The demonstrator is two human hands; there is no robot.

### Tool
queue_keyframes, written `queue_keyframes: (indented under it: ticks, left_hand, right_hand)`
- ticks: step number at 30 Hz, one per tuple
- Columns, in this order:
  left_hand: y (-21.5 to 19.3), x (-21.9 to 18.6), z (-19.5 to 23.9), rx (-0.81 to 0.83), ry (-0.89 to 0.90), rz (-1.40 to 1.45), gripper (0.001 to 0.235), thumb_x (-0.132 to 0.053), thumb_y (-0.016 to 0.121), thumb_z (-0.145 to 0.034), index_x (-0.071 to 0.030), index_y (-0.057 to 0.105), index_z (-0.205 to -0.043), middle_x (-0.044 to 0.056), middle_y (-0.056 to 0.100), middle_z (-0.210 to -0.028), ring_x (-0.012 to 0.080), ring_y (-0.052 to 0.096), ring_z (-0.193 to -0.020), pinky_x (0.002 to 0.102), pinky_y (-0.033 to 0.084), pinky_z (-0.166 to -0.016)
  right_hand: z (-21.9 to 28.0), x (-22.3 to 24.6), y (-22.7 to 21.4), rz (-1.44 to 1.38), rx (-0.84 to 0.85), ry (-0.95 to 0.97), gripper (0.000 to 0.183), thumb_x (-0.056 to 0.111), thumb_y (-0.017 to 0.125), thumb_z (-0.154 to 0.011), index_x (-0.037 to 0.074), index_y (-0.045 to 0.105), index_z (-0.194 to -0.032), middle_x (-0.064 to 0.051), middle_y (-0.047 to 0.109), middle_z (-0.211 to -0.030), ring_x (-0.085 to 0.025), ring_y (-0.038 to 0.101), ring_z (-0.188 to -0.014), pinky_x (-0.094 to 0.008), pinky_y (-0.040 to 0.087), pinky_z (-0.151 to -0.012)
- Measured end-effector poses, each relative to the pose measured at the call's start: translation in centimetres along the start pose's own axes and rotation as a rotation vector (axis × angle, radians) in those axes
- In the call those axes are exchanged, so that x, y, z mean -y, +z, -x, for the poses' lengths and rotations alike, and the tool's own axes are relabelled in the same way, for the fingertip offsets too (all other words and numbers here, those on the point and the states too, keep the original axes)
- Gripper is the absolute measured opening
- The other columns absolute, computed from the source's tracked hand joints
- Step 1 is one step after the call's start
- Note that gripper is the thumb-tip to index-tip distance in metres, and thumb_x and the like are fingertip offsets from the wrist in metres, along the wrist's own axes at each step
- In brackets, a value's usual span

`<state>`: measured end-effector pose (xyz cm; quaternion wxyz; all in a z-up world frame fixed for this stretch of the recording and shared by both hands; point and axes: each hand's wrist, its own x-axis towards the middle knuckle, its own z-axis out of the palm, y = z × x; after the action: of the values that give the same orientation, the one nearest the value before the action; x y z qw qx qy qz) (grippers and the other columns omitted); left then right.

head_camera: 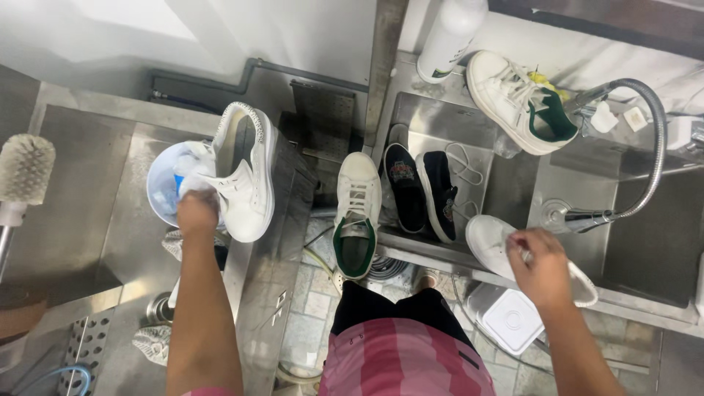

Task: The person cleans a pair of white sneakers in a stainless steel sink. They rinse the shoes with a handheld sprayer, remove the laces, and scrub the shoes with a brush. The person then rinses the shoes again and places them on a metal shelf.

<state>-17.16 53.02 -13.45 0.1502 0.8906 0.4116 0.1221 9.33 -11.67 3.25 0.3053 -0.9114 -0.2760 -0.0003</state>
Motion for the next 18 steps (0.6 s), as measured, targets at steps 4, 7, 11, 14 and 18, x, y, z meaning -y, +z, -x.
queue_keyframes:
  ticks: [4,7,11,14,18]
  left_hand:
    - [-0.6,0.7,-1.1,0.250,0.027,0.072,0.041,-0.015,0.070,-0.083,-0.005,0.076,-0.122,0.024,0.074,-0.111,0.0398,0.070,-0.106,0.044,0.054,-0.094]
    - [-4.6,-1.1,-0.3,0.287,-0.232,0.203,0.044,-0.021,0.072,-0.084,-0.005,0.071,-0.125,0.020,0.071,-0.117,0.0347,0.071,-0.106,0.043,0.054,-0.092]
    - [-12.6,-8.9,6.1,-0.099,-0.143,0.110,0.039,-0.019,0.078,-0.086,-0.003,0.074,-0.122,0.020,0.074,-0.107,0.0345,0.071,-0.094,0.044,0.055,-0.085]
    - [-16.1,-16.6,11.5,-0.270,-0.149,0.193,0.028,-0.014,0.075,-0.092,-0.001,0.073,-0.118,0.017,0.072,-0.098,0.0282,0.070,-0.084,0.041,0.056,-0.079]
    - [-15.4,-28.1,17.9,-0.211,-0.185,0.427,0.024,-0.008,0.071,-0.089,-0.002,0.072,-0.112,0.012,0.071,-0.092,0.0241,0.068,-0.076,0.038,0.055,-0.072]
  right_hand:
    - [-7.3,-1.1,7.2,-0.008,0.260,0.025,0.016,0.011,0.070,-0.086,0.005,0.074,-0.101,-0.014,0.073,-0.098,-0.031,0.070,-0.089,-0.042,0.057,-0.080]
    - [-12.1,-5.7,13.2,0.142,0.555,0.157,0.029,0.014,0.071,-0.087,0.010,0.073,-0.116,-0.018,0.075,-0.111,-0.037,0.071,-0.103,-0.045,0.056,-0.089]
    - [-15.8,-12.2,19.7,0.402,0.933,0.199,0.052,0.016,0.078,-0.082,0.017,0.065,-0.133,-0.021,0.069,-0.123,-0.036,0.067,-0.114,-0.044,0.054,-0.097]
    - [-16.9,-15.5,22.4,0.417,1.041,0.104,0.064,0.019,0.080,-0.082,0.018,0.057,-0.142,-0.020,0.068,-0.128,-0.035,0.067,-0.117,-0.043,0.053,-0.100]
    - [-17.5,-17.8,24.1,0.447,1.107,-0.051,0.055,0.026,0.082,-0.084,0.017,0.065,-0.135,-0.015,0.066,-0.136,-0.031,0.064,-0.123,-0.040,0.051,-0.104]
